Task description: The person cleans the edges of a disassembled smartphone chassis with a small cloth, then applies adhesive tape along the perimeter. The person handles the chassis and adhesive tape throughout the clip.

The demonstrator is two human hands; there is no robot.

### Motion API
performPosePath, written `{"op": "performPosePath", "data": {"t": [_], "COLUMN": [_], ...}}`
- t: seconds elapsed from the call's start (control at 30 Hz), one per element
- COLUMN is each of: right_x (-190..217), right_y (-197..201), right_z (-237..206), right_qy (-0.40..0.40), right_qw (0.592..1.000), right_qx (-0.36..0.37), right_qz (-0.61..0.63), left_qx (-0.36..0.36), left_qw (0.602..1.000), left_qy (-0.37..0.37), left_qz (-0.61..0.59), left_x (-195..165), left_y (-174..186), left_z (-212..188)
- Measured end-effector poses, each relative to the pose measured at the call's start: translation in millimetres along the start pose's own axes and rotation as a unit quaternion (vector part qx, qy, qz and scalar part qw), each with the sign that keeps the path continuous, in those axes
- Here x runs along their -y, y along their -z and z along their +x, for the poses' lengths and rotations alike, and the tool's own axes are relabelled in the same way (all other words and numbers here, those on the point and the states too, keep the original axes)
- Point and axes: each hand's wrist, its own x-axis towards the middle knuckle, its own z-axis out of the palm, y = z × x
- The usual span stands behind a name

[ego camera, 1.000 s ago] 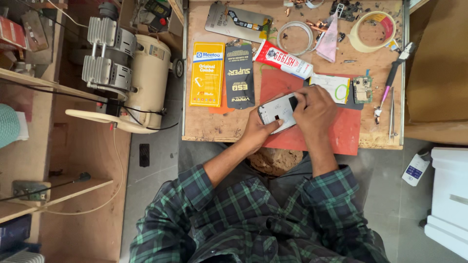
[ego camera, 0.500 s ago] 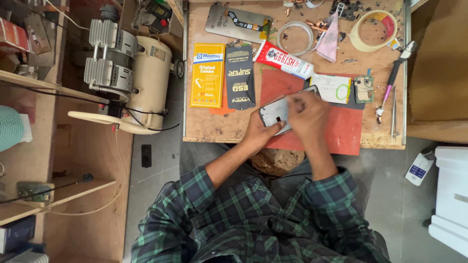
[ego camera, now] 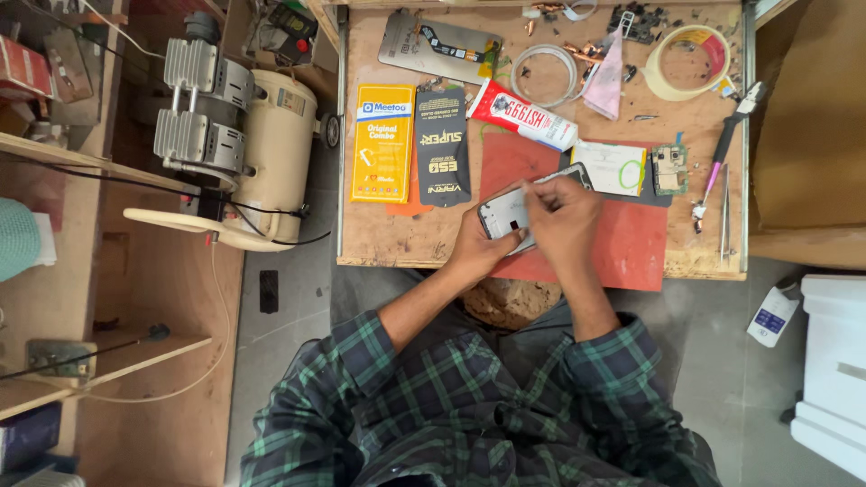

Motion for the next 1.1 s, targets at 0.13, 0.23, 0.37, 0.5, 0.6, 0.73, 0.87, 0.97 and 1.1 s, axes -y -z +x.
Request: {"op": "performPosePath", "data": {"t": [0.13, 0.23, 0.37, 0.5, 0.6, 0.73, 0.87, 0.97, 1.1], "right_x": [4, 7, 10, 8, 8, 8, 6, 5, 3], "right_y": [4, 5, 0, 3, 1, 6, 10, 9, 14], "right_z": [4, 4, -3, 0, -1, 1, 6, 4, 8], "right_qy": [0.013, -0.013, -0.006, -0.002, -0.003, -0.046, -0.071, -0.054, -0.070], "right_qw": [0.999, 0.999, 1.000, 0.999, 1.000, 0.999, 0.997, 0.995, 0.997], "right_qx": [-0.027, -0.038, 0.024, -0.032, -0.004, -0.014, -0.014, 0.055, -0.013], "right_qz": [-0.017, -0.007, 0.009, -0.018, 0.012, 0.005, 0.026, 0.058, 0.021], "left_qx": [-0.013, -0.018, -0.006, -0.020, -0.016, -0.019, -0.010, -0.014, -0.014], "left_qw": [0.999, 0.999, 0.999, 0.999, 1.000, 1.000, 1.000, 1.000, 1.000], "left_qy": [0.032, 0.038, 0.005, 0.022, 0.015, 0.013, 0.011, 0.008, 0.020], "left_qz": [-0.010, -0.007, -0.032, -0.019, -0.016, -0.003, -0.002, 0.004, 0.007], "left_x": [1, 3, 4, 3, 2, 1, 2, 1, -1], "left_y": [1, -1, 0, -1, -1, -1, -1, -2, -3], "left_z": [-3, -3, -1, -4, -2, -3, -3, -3, -4]}}
